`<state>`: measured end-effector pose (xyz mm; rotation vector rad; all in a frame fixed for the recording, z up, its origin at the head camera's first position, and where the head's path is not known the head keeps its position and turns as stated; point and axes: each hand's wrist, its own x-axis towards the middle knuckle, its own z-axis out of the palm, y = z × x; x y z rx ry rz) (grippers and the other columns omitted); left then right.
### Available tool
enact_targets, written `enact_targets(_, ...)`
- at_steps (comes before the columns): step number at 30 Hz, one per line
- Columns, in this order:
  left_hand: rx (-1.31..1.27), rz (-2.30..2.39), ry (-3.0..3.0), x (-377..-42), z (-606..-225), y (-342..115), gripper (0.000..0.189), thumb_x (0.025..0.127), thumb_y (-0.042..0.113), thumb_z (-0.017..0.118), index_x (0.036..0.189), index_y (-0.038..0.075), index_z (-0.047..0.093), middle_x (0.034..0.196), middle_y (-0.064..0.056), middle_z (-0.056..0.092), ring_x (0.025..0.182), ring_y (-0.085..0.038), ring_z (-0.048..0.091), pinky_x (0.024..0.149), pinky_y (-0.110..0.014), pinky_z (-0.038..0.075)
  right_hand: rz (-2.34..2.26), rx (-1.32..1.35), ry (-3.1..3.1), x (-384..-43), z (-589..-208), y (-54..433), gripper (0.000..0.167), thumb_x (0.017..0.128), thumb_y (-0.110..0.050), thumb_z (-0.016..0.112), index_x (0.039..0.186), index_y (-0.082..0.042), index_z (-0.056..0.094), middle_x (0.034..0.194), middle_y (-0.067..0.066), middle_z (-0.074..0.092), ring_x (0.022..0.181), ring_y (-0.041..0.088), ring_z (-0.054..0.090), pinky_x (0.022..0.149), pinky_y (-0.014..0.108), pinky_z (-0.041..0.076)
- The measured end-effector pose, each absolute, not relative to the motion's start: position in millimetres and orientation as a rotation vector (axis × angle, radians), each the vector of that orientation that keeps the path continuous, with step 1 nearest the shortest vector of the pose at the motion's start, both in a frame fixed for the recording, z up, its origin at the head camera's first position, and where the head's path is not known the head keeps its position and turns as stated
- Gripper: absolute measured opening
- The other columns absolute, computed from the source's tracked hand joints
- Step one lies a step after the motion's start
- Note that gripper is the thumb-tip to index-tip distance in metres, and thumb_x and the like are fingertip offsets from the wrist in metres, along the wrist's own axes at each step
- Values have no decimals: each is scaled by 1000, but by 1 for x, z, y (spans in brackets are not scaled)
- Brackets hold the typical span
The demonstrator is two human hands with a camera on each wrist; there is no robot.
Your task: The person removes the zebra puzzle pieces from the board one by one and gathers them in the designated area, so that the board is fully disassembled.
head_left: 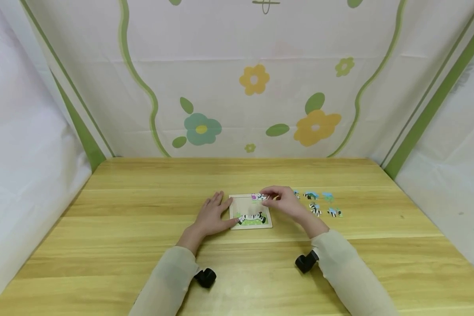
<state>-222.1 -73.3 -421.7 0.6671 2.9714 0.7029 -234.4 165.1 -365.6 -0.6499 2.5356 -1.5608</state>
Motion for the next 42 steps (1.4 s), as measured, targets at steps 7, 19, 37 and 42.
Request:
enact_targets(7, 666, 693, 2985, -222, -423, -73, 70, 79, 53, 49, 133, 11, 36, 139, -18, 17, 128, -28, 10, 100, -43, 9, -1561, -560, 2621, -242, -373, 202, 29, 76, -15, 66, 102, -3, 61, 90, 7, 57, 78, 21, 50, 66, 31, 42)
enact_targets(19, 678, 714, 2980, -222, -422, -71, 69, 79, 51, 50, 132, 9, 37, 138, -20, 18, 127, -29, 10, 100, -44, 9, -1583, -422, 2679, -236, -375, 252, 33, 78, -11, 64, 106, 5, 56, 88, 13, 55, 75, 20, 48, 58, 28, 44)
enact_targets(37, 660, 709, 2966, -221, -421, -71, 69, 79, 52, 49, 133, 11, 34, 139, -18, 16, 128, -27, 8, 100, -43, 7, -1423, -343, 2697, -233, -400, 284, 32, 77, -8, 64, 105, 6, 57, 90, 14, 56, 79, 22, 52, 62, 26, 46)
enact_targets(42, 656, 713, 2966, -221, -421, -71, 69, 80, 52, 49, 133, 11, 34, 139, -17, 16, 128, -27, 7, 100, -42, 6, -1413, -337, 2717, -235, -409, 285, 31, 77, -10, 65, 104, 4, 59, 88, 12, 56, 78, 21, 51, 62, 24, 44)
